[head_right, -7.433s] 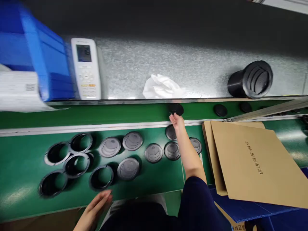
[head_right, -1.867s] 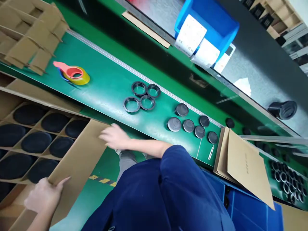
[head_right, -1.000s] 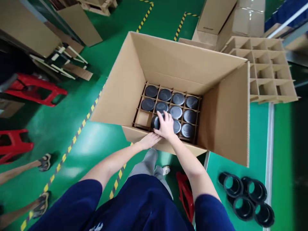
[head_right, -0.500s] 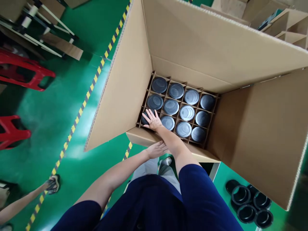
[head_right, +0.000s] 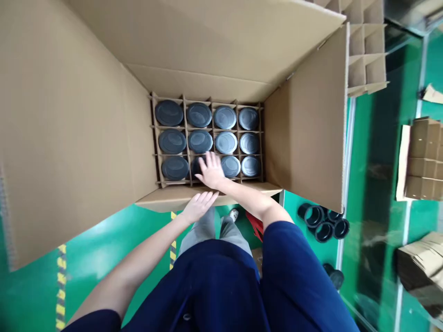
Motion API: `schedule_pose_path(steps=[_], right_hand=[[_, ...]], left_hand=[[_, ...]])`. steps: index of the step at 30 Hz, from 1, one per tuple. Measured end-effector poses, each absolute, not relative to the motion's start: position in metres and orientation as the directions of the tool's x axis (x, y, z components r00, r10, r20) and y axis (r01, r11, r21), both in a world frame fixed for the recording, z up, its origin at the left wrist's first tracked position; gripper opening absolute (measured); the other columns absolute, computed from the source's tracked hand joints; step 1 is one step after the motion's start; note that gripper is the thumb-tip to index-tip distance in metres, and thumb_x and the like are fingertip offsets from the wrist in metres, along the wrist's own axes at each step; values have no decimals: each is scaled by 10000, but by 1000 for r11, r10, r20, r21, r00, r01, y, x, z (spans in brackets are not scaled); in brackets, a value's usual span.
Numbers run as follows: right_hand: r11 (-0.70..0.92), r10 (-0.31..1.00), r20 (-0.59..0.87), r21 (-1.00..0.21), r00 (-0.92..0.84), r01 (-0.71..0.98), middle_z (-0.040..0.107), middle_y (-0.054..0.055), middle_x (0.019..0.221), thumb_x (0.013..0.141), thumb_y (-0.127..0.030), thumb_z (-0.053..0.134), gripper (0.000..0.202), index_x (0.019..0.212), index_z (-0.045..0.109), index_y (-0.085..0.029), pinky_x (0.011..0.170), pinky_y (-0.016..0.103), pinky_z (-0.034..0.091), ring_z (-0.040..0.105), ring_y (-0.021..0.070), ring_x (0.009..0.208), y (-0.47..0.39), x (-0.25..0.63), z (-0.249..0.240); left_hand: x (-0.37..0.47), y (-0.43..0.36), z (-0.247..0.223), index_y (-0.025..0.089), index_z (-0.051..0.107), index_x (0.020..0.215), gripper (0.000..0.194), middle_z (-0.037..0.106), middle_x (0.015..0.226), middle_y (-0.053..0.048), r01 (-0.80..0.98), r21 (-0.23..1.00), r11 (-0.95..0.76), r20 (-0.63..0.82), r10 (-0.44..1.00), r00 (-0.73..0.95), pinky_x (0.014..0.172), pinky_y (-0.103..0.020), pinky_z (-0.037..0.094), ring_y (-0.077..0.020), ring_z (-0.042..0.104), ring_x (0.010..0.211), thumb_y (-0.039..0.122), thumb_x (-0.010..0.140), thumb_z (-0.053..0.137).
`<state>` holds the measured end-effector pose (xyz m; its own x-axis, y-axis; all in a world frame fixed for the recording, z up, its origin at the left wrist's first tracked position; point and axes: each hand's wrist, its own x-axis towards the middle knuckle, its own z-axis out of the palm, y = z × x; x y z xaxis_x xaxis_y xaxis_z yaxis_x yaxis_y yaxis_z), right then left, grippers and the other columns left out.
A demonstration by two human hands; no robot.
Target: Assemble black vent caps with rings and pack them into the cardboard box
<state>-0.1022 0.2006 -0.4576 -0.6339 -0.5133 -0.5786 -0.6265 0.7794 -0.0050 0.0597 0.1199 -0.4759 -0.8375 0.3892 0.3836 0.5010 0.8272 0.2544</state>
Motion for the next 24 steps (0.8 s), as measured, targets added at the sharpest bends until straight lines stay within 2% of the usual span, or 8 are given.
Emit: schedule_pose_path(steps=[1,3,5,10,13,19,22,24], right_hand=[[843,-380,-626,70,-682,-534,-62,242,1650,1014,-617,434,838,1662,196,-142,1225,563,-14,-53,421,1536,221,-104,-446],[898,-180,-736,148,-652,-415,-121,245,1640,1027,-644,360,854,1673,91,-154,1213,587,-16,-103,422,1528,257,-106,-435],[911,-116,-821,136,-559,-389,-182,244,1626,1033,-664,305,869,1668,-8,-159,1226,541,-39,-183,391,1514,277,-109,-436],[936,-151,-889,12,-433,-352,-292,256,1576,1026,-700,262,893,1647,-115,-180,1233,467,-66,-287,368,1466,275,-115,-453],[940,-151,-891,4,-428,-340,-313,221,1579,1035,-679,276,870,1644,-130,-210,1244,442,-32,-286,341,1476,269,-116,-451],[937,-175,-848,13,-500,-350,-132,213,1648,1028,-702,259,858,1674,25,-188,1250,448,36,-131,348,1537,274,-115,-435],[951,-93,-868,68,-488,-301,-77,173,1668,1053,-651,255,799,1678,52,-195,1250,468,77,-58,321,1557,278,-116,-436],[951,-144,-834,32,-533,-306,36,158,1675,1072,-597,262,740,1676,128,-191,1247,491,92,54,314,1562,279,-113,-437]], left_hand=[[59,120,-474,133,685,1318,481,659,1226,-75,503,252,827,387,390,-835,896,-338,437,-199,572,1090,87,1033,300],[59,119,-473,122,686,1315,474,666,1208,-73,508,240,827,397,394,-829,886,-344,437,-200,574,1072,86,1033,307],[59,119,-474,107,684,1315,475,667,1204,-78,514,230,827,392,404,-826,875,-351,436,-203,573,1060,81,1031,304],[60,117,-477,92,671,1329,409,661,1223,-91,505,232,831,367,406,-837,877,-359,436,-208,565,1063,126,1030,394],[60,116,-480,85,656,1347,403,657,1237,-103,511,225,830,368,413,-833,893,-365,437,-215,568,1080,147,1027,419],[65,122,-490,122,618,1406,451,653,1249,-118,490,167,856,306,427,-851,908,-364,449,-211,607,1050,128,1019,388],[67,125,-496,140,576,1457,499,640,1280,-122,518,128,846,258,476,-841,921,-356,459,-211,614,1079,117,1023,329],[67,125,-502,151,550,1483,514,621,1316,-121,524,117,844,220,492,-842,945,-345,462,-206,607,1123,116,1022,324]])
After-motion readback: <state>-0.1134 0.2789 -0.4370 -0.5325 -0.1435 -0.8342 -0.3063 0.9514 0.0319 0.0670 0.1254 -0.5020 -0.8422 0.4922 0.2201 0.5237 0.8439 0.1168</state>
